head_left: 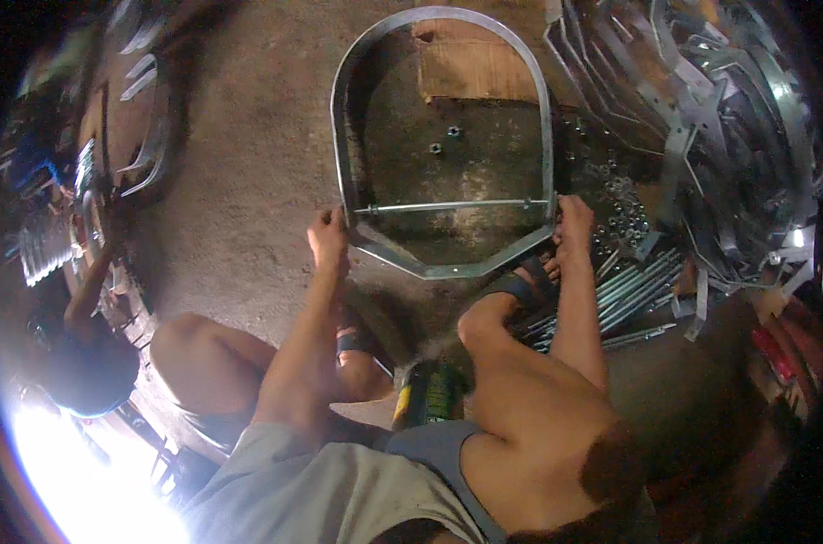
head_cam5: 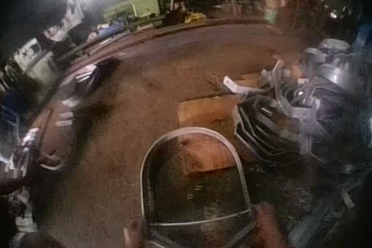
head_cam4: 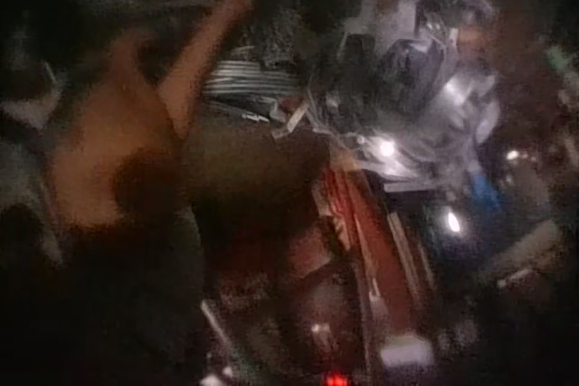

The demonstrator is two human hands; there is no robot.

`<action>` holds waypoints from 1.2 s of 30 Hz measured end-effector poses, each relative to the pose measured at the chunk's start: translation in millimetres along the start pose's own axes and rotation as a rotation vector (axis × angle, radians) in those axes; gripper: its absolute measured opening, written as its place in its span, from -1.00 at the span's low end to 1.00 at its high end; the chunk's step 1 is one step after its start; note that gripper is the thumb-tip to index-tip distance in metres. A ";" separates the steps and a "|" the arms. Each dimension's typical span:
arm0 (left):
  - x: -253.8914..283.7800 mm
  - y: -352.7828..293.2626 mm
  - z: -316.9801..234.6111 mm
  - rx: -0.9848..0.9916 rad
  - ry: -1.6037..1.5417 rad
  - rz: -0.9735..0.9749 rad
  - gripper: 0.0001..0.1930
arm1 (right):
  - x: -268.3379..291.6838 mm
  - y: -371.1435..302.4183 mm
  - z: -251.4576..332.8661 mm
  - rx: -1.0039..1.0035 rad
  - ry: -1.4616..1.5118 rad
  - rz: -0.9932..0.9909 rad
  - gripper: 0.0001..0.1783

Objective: The person sits on the floor and assembles a metal frame by inserting bolts and tightening nuts into pre-drilled holes. They handle metal frame pieces, bolts, and nuts, using their hands to align and secure the components together.

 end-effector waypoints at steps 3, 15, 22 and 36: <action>-12.6 -4.0 -31.3 -0.036 0.049 0.162 -0.63 | 12.3 9.7 -20.9 -0.026 -0.044 -0.046 -0.85; -11.5 5.3 -4.1 0.064 -0.252 0.359 -0.58 | 28.3 -4.1 -32.9 -0.046 0.544 0.029 -0.78; 5.9 19.9 17.5 -0.015 -0.131 0.262 -0.47 | -7.6 -25.4 6.5 -0.070 0.127 0.072 -0.49; -14.9 5.4 -3.7 -0.078 -0.255 0.440 -0.72 | 31.6 29.4 -39.0 0.091 0.013 0.157 -0.54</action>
Point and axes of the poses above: each hand's wrist, its own y-axis towards the middle knuckle, its own x-axis out of the back of the hand, z = x × y, the point moved 5 cm from there along y, towards the middle knuckle, and after that the axes turned 1 degree about z, right-handed, at the moved point
